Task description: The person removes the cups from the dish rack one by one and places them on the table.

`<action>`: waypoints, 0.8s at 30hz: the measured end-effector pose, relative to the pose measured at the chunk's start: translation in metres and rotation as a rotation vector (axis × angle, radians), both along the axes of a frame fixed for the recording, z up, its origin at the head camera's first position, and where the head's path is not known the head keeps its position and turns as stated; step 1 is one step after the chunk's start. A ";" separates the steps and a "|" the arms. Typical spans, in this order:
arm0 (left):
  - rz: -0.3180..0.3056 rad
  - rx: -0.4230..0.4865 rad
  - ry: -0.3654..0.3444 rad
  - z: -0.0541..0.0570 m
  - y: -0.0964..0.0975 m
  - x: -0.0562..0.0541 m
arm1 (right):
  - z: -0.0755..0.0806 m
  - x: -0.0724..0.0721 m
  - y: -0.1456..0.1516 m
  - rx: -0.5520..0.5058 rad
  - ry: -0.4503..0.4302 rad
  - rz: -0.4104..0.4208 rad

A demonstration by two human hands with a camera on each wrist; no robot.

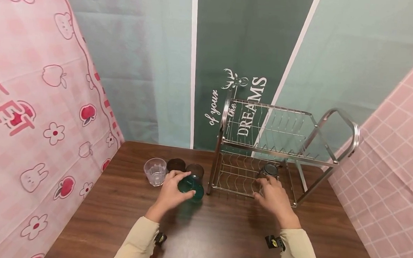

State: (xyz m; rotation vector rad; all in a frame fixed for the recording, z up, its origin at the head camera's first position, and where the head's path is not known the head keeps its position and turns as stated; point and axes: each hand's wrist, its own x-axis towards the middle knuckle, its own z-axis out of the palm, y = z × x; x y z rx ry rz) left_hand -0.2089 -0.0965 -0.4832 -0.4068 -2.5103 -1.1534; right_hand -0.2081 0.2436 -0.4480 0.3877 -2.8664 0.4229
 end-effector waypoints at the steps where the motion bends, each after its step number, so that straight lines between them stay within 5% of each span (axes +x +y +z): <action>1: 0.001 -0.005 -0.004 0.000 0.001 -0.001 | 0.000 -0.001 0.000 0.002 0.003 -0.002; 24: 0.050 -0.108 -0.014 -0.009 0.011 -0.014 | -0.012 -0.022 0.020 0.034 -0.045 -0.075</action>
